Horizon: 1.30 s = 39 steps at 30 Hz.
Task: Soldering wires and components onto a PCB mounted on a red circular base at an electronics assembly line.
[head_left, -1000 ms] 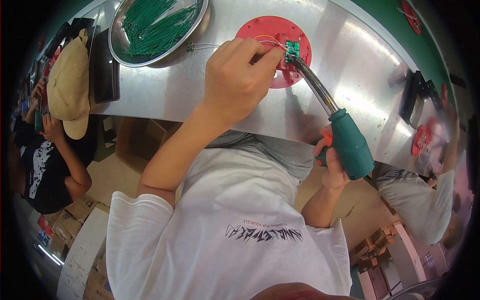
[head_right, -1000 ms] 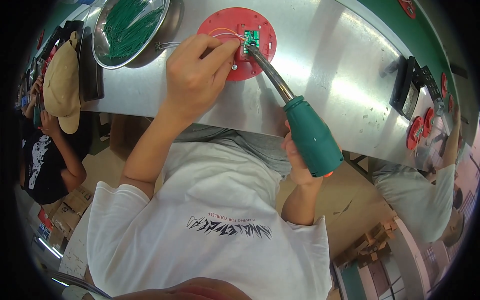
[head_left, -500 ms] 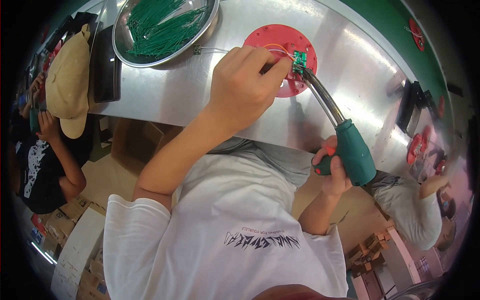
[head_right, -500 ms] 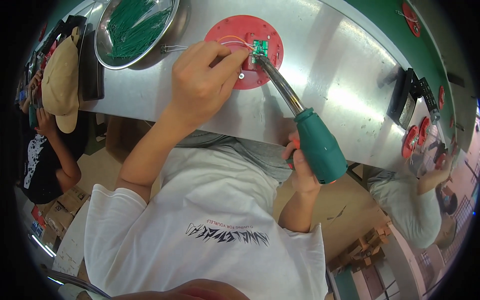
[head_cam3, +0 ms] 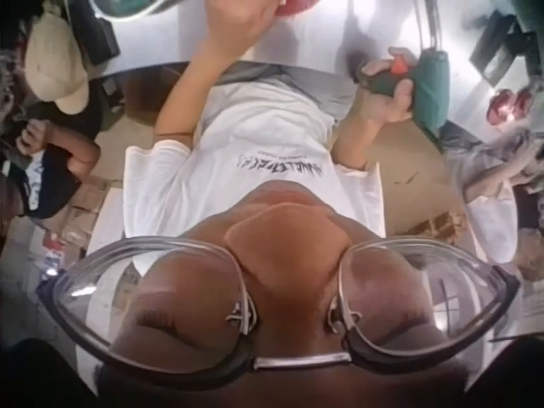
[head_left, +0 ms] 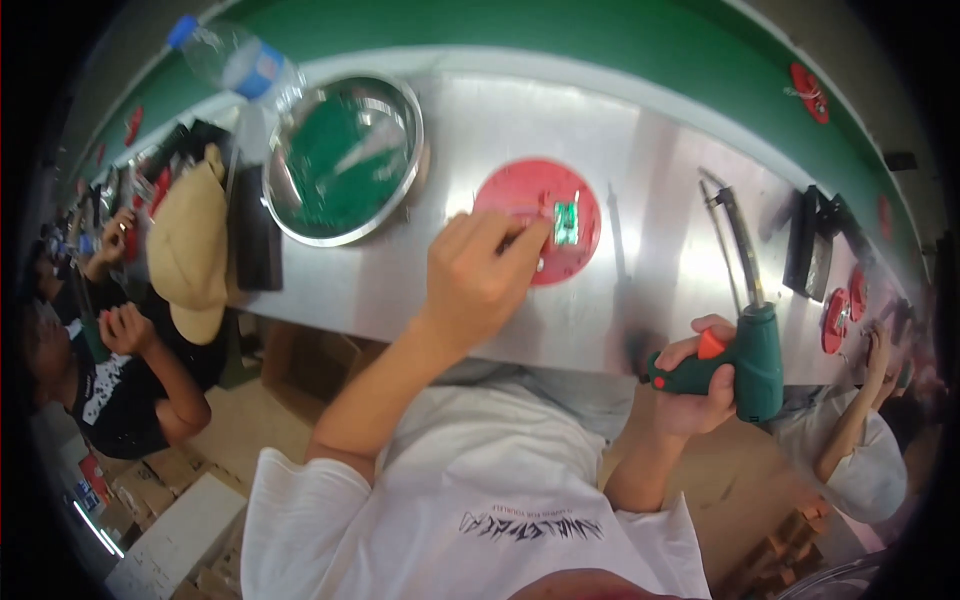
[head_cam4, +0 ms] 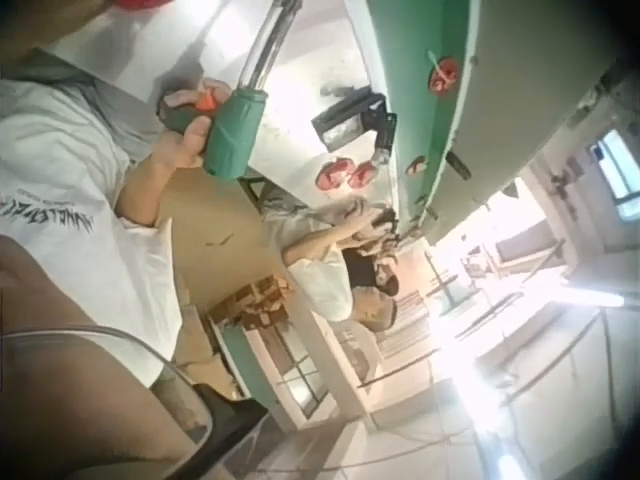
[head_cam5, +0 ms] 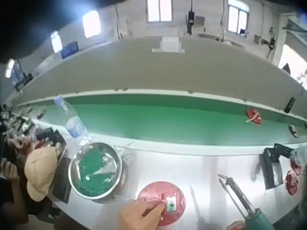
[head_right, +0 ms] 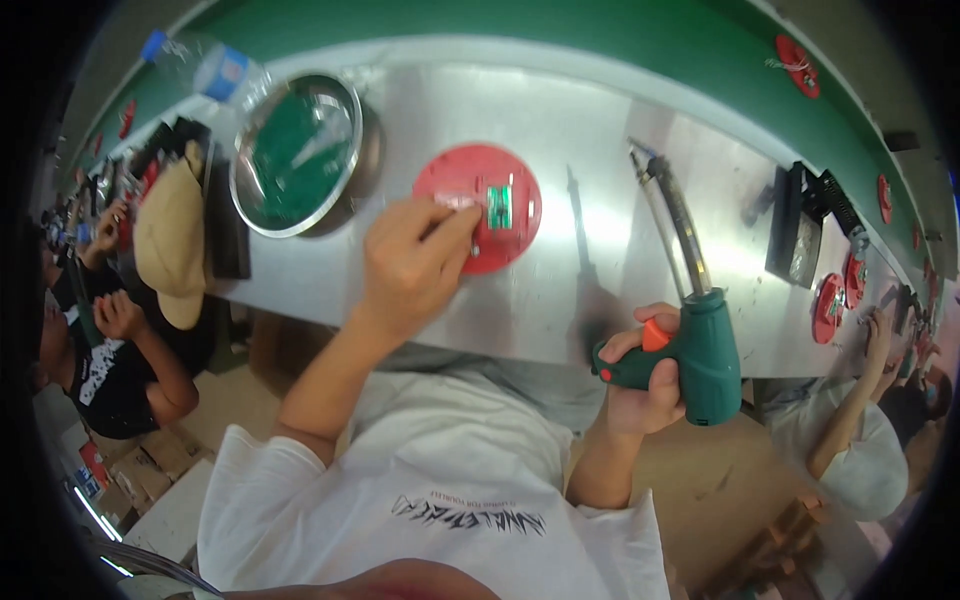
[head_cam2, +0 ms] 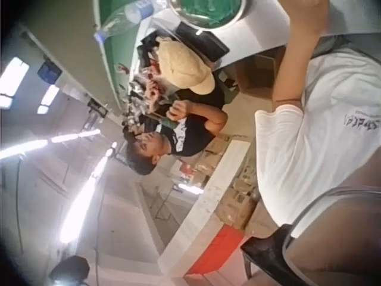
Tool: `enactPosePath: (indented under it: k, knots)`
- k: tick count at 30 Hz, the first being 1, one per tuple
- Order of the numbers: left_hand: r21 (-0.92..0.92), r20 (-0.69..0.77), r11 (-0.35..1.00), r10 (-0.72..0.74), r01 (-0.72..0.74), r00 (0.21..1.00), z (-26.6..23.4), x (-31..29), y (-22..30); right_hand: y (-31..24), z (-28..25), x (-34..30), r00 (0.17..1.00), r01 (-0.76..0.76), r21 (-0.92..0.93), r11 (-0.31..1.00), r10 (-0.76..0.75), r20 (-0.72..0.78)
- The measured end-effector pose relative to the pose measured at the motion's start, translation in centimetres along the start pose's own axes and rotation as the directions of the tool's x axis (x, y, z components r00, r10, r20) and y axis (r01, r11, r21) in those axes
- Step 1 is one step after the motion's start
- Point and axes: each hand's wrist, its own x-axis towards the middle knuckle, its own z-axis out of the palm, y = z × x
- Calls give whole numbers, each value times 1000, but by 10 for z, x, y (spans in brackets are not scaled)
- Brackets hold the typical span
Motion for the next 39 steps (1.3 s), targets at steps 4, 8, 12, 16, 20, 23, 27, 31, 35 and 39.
enactPosePath:
  k: [4, 8, 12, 16, 20, 23, 27, 31, 35, 39]
  knots:
    - [-28, 84, 993, -111, 114, 990, -3, -8, 8, 22, -7, 11, 993, -92, 140, 986, 101, -55]
    - [-16, 48, 998, -63, 64, 997, -4, -10, 14, 18, -4, 17, 930, -252, 140, 958, 280, -238]
    - [41, -9, 999, -3, 3, 1000, 4, -7, 4, 29, -4, 21, 922, -245, 239, 940, 302, -242]
    - [3, 35, 997, -72, 72, 997, -2, -1, -1, 15, 3, 29, 928, -281, 256, 925, 330, -174]
    - [315, -224, 948, 112, -36, 968, -1, 14, 10, 18, -2, 27, 935, -225, 279, 934, 287, -208]
    - [135, 240, 980, 114, -149, 964, -4, 20, -4, 29, -9, 22, 923, -197, 337, 920, 291, -254]
    - [164, 333, 941, 229, -295, 915, 3, 82, -15, 31, -20, 21, 892, -192, 434, 880, 341, -296]
    - [220, -266, 969, 171, -113, 949, 1, 103, 5, 23, -29, 14, 910, -155, 424, 892, 296, -290]
    - [181, -353, 977, 170, -111, 920, -79, 44, 23, 17, -28, 12, 901, -172, 382, 908, 301, -312]
    - [354, -393, 813, -319, 462, 863, -138, -34, -68, 18, -26, 19, 905, -184, 285, 940, 276, -324]
